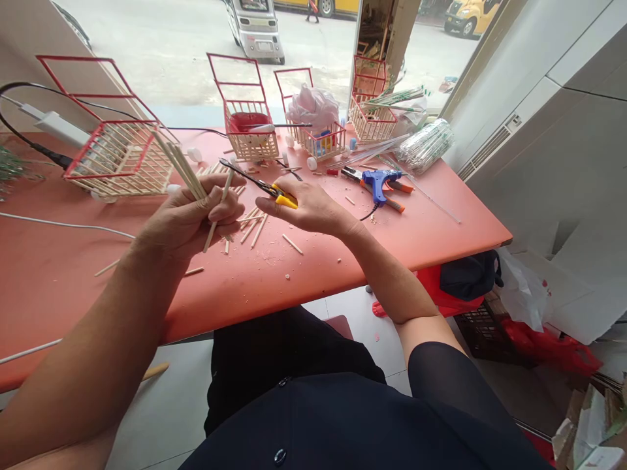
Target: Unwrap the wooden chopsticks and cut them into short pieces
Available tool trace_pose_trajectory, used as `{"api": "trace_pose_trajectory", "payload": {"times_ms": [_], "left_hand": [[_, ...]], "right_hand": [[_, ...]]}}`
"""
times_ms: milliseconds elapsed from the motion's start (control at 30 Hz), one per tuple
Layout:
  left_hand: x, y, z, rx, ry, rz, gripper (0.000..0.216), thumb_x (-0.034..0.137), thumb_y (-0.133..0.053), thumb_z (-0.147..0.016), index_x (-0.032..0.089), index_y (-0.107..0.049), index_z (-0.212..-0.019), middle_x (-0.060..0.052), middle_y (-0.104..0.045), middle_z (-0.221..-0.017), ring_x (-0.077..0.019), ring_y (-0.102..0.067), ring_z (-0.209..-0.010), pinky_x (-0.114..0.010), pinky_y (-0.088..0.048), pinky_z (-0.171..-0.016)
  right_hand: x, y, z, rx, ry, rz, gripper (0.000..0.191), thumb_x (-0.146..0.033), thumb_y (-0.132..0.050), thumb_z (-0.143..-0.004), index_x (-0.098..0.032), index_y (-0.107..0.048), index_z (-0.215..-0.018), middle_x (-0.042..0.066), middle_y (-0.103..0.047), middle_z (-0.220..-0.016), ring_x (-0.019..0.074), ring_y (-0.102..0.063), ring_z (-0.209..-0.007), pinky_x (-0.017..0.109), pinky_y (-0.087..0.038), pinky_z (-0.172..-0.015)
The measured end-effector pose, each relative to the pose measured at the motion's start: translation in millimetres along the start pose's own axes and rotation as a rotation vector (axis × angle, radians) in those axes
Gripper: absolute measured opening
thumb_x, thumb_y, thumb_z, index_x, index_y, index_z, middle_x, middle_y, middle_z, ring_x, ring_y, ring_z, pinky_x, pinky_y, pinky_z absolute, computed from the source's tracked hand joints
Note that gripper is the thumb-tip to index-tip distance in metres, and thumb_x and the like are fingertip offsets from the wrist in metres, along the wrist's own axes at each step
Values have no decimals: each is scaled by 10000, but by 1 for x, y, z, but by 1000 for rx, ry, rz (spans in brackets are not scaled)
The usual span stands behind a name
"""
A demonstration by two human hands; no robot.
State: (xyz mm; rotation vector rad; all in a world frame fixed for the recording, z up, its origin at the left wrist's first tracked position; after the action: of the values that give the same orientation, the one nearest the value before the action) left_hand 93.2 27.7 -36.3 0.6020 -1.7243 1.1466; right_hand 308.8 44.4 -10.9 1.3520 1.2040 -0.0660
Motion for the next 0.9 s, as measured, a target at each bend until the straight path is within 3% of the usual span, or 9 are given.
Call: {"api": "trace_pose_trajectory", "payload": {"times_ms": [267,767,900], "left_hand": [[3,-2,3,4,26,25,200,345,-933,-913,253,-848,-1068,65,-450,-598,-86,-424,-497,-181,-416,-455],[-3,4,0,-42,-14,44,266,389,-993,-839,235,-830,-981,61,-429,-582,-96,-442,-513,-173,-351,-431],[0,-1,0,-21,-16,39,243,380,-962,-880,217,-836,-1009,70,-402,-569,-84,-401,-494,-162,-350,-420]], "right_hand": [[-2,0,1,52,20,23,592,-788,-560,-1025,-221,-494,-866,-9,-490,-830,166,-438,-792,338,-320,-749],[-4,-1,4,134,70,7,638,-798,-617,-993,-241,-389,-782,-38,-396,-746,141,-359,-740,330,-261,-710],[-4,-3,1,50,33,-29,660,-840,-534,-1022,-233,-408,-792,-27,-409,-774,147,-391,-760,329,-283,-725]]}}
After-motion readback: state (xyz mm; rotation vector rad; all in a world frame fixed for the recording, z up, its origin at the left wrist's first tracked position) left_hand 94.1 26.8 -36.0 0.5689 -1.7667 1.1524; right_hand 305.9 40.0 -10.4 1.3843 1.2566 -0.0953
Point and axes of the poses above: each hand's wrist, its own z-axis away from the middle knuckle, its own y-axis out of the back of the hand, x = y × z, the point moved 3 cm from there along -z, towards the middle knuckle
